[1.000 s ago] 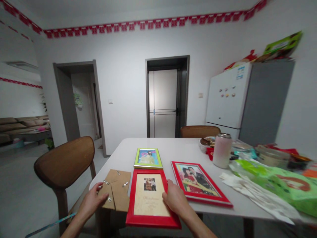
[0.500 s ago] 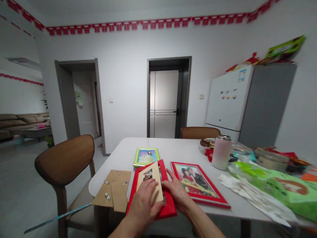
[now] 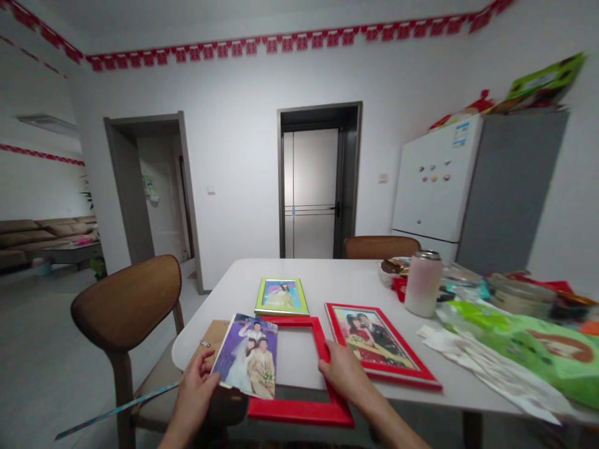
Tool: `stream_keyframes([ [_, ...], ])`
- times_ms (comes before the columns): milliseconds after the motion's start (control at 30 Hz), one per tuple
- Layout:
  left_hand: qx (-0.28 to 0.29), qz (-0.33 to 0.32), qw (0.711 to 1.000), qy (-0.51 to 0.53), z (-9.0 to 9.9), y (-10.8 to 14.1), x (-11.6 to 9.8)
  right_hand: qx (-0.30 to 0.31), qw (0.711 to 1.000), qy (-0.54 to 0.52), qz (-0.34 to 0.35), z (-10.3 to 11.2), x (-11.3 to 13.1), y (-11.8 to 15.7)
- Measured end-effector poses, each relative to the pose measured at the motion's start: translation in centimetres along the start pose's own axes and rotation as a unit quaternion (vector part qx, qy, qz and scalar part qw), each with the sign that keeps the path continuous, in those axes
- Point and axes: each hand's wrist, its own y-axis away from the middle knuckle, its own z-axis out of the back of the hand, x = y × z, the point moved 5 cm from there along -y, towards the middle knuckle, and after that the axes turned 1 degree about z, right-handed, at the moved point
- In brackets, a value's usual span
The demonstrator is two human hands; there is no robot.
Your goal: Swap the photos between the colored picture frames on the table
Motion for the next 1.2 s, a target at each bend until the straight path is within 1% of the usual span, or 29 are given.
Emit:
stream_keyframes([
  [67,0.008,0.015,1.000,-0.023,-0.1,0.1,1.4,0.008,0.999,0.031,0.016,-0.5,0.3,0.3],
  [133,0.016,0.010,0.998,-0.066,-0.2,0.2,1.7,0.020,0.998,0.059,0.023,-0.8,0.6,0.5],
  [200,0.025,-0.007,0.991,-0.130,-0.1,0.3,1.2,0.032,0.996,0.081,0.024,-1.0,0.7,0.6],
  [267,0.031,-0.026,0.978,-0.206,0.1,0.6,0.4,0.041,0.995,0.091,0.020,-1.0,0.8,0.7],
  [333,0.025,-0.042,0.961,-0.271,0.2,0.9,-0.4,0.029,0.995,0.089,0.026,-0.8,1.1,0.8],
  [367,0.023,-0.052,0.954,-0.294,0.2,1.1,-0.7,0.011,0.996,0.082,0.036,-0.6,1.4,0.9],
  [433,0.024,-0.089,0.943,-0.319,-0.2,1.5,-1.4,-0.030,0.997,0.037,0.061,-0.3,2.5,1.0],
  [467,0.031,-0.115,0.939,-0.323,-0.6,1.7,-1.7,-0.042,0.997,-0.006,0.066,-0.4,3.2,1.0],
  [500,0.043,-0.142,0.935,-0.323,-1.1,1.9,-2.0,-0.036,0.995,-0.060,0.064,-0.7,3.9,1.0],
  [533,0.058,-0.168,0.930,-0.321,-1.6,2.1,-2.3,-0.016,0.991,-0.125,0.049,-1.4,4.5,0.9],
  [567,0.076,-0.190,0.926,-0.318,-2.2,2.3,-2.6,0.014,0.981,-0.194,0.018,-2.3,5.1,0.8],
  [600,0.096,-0.208,0.921,-0.315,-2.7,2.4,-2.7,0.050,0.963,-0.265,-0.020,-3.4,5.7,0.6],
  [633,0.116,-0.220,0.917,-0.312,-3.3,2.5,-2.9,0.083,0.936,-0.336,-0.064,-4.6,6.3,0.5],
  [700,0.152,-0.232,0.909,-0.310,-4.2,2.4,-2.9,0.141,0.864,-0.467,-0.124,-6.4,7.8,0.4],
  [733,0.166,-0.235,0.906,-0.310,-4.5,2.3,-2.9,0.159,0.828,-0.521,-0.136,-6.8,8.7,0.3],
  [767,0.176,-0.236,0.904,-0.309,-4.9,2.1,-2.8,0.169,0.796,-0.565,-0.137,-6.8,9.5,0.2],
  [800,0.181,-0.239,0.904,-0.304,-5.1,1.8,-2.8,0.171,0.773,-0.597,-0.130,-6.5,10.3,0.0],
  [833,0.180,-0.245,0.907,-0.291,-5.3,1.4,-2.9,0.165,0.757,-0.620,-0.122,-5.9,11.0,-0.1],
  [900,0.156,-0.260,0.924,-0.234,-5.2,0.8,-3.6,0.141,0.735,-0.657,-0.095,-4.0,12.2,-0.3],
  [967,0.111,-0.261,0.950,-0.133,-4.9,0.3,-4.8,0.114,0.717,-0.684,-0.065,-2.1,12.9,-0.2],
  [1000,0.084,-0.246,0.963,-0.074,-4.6,0.2,-5.4,0.098,0.713,-0.692,-0.060,-1.4,13.0,-0.2],
  [1033,0.057,-0.220,0.974,-0.015,-4.5,0.2,-5.9,0.084,0.713,-0.693,-0.065,-1.1,12.8,0.0],
  [1100,0.010,-0.140,0.984,0.106,-4.7,0.4,-6.5,0.082,0.720,-0.683,-0.095,-1.5,11.9,0.4],
  [1133,-0.005,-0.094,0.981,0.169,-5.1,0.6,-6.5,0.092,0.718,-0.680,-0.112,-2.1,11.3,0.6],
  [1167,-0.011,-0.052,0.972,0.230,-5.8,0.8,-6.3,0.101,0.713,-0.683,-0.126,-2.8,10.6,0.8],
  [1200,-0.006,-0.016,0.958,0.285,-6.6,1.1,-6.1,0.101,0.705,-0.689,-0.135,-3.3,9.8,1.0],
])
